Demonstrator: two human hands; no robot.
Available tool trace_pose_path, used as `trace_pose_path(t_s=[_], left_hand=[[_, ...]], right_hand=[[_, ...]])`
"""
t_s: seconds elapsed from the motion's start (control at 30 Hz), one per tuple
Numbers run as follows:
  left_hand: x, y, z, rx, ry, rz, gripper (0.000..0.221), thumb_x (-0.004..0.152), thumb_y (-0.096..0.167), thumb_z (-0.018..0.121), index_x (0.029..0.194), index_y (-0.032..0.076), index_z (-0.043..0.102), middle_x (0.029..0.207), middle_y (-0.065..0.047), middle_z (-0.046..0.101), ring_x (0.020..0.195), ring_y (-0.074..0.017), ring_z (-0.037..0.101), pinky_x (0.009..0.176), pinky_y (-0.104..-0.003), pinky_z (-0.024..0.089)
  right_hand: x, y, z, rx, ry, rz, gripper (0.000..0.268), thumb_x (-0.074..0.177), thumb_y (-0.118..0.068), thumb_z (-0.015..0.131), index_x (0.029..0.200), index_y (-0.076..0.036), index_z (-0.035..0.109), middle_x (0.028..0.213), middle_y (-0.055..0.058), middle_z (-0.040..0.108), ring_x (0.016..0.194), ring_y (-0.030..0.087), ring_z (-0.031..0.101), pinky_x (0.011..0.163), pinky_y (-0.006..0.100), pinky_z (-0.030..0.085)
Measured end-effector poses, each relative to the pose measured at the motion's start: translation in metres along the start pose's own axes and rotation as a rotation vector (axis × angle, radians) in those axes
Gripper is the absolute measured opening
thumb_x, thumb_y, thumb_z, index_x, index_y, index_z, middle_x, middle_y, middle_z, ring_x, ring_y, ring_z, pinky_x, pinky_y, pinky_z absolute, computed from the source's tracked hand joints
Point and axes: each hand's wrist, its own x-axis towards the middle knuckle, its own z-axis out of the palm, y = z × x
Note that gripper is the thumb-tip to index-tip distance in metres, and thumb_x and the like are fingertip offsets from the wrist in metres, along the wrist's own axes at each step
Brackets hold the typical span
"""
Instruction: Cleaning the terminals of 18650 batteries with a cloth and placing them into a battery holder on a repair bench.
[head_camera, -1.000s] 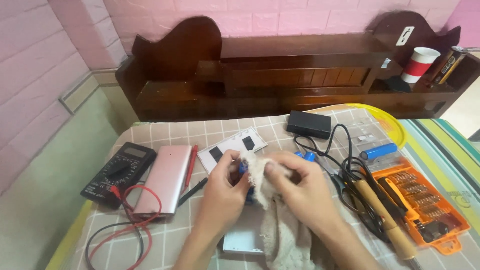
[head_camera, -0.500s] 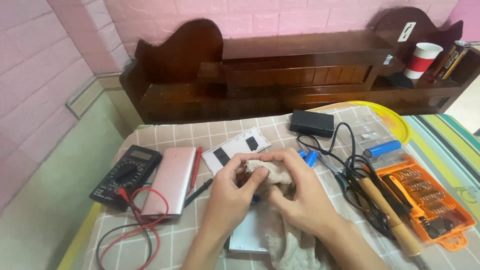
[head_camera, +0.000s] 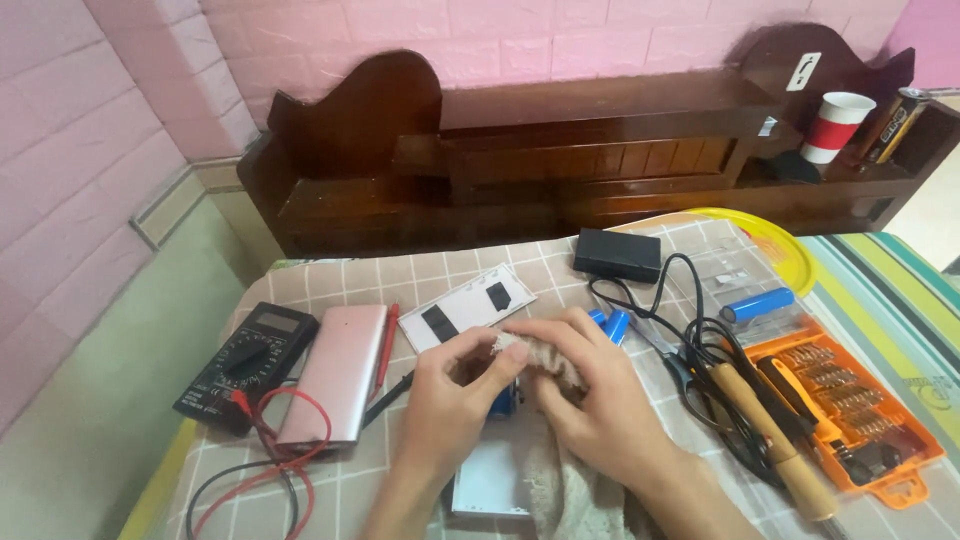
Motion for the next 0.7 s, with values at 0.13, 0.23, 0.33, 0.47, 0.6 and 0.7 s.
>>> trace_pose_path(t_s=[0.13, 0.23, 0.33, 0.47, 0.6, 0.7], left_hand=[[0.004, -0.013, -0.004, 0.018, -0.068, 0.118, 0.018, 0.088, 0.024, 0.076, 0.088, 0.006, 0.080, 0.084, -0.001, 0.063, 0.070, -0.0095, 0.051, 0.065, -0.025, 0.040], [0.001, -0.006, -0.002, 0.074, -0.065, 0.073, 0.028, 0.093, 0.028, 0.071, 0.076, 0.006, 0.074, 0.077, 0.002, 0.055, 0.070, -0.0098, 0.050, 0.066, -0.026, 0.038], [-0.003, 0.004, 0.001, 0.093, -0.036, 0.060, 0.033, 0.097, 0.029, 0.063, 0.076, 0.006, 0.074, 0.079, 0.000, 0.060, 0.073, -0.0108, 0.055, 0.069, -0.026, 0.042], [-0.001, 0.005, -0.001, 0.073, -0.030, 0.107, 0.034, 0.099, 0.033, 0.051, 0.102, 0.009, 0.075, 0.098, -0.003, 0.078, 0.095, -0.0128, 0.071, 0.086, -0.025, 0.053], [0.000, -0.002, -0.001, 0.049, -0.057, 0.066, 0.022, 0.095, 0.025, 0.063, 0.095, 0.007, 0.076, 0.082, -0.002, 0.072, 0.077, -0.0110, 0.063, 0.069, -0.024, 0.050], [0.000, -0.005, -0.002, 0.027, -0.066, 0.080, 0.021, 0.090, 0.021, 0.071, 0.103, 0.007, 0.079, 0.076, 0.000, 0.069, 0.069, -0.0092, 0.059, 0.065, -0.023, 0.048]], right_hand=[[-0.004, 0.009, 0.000, 0.038, -0.002, -0.056, 0.036, 0.081, -0.012, 0.068, 0.116, -0.013, 0.063, 0.096, 0.003, 0.063, 0.079, 0.017, 0.056, 0.074, 0.029, 0.045], [-0.006, 0.020, 0.004, 0.019, -0.009, -0.059, 0.026, 0.087, -0.009, 0.074, 0.112, -0.013, 0.066, 0.102, 0.002, 0.073, 0.092, 0.019, 0.068, 0.085, 0.031, 0.051], [-0.004, 0.012, 0.002, 0.032, -0.044, 0.086, 0.024, 0.090, -0.019, 0.072, 0.114, -0.016, 0.070, 0.098, 0.001, 0.079, 0.087, 0.016, 0.073, 0.079, 0.029, 0.054], [-0.006, 0.011, 0.002, 0.006, -0.016, 0.183, 0.022, 0.093, -0.033, 0.066, 0.108, -0.017, 0.066, 0.089, -0.001, 0.076, 0.076, 0.015, 0.069, 0.073, 0.029, 0.052], [-0.009, 0.014, 0.004, 0.001, 0.053, 0.220, 0.019, 0.080, -0.019, 0.073, 0.093, -0.015, 0.059, 0.069, -0.001, 0.063, 0.059, 0.013, 0.051, 0.057, 0.031, 0.044], [-0.005, 0.011, 0.002, 0.019, 0.076, 0.068, 0.022, 0.078, -0.011, 0.071, 0.097, -0.014, 0.059, 0.082, 0.001, 0.060, 0.074, 0.015, 0.055, 0.070, 0.029, 0.045]])
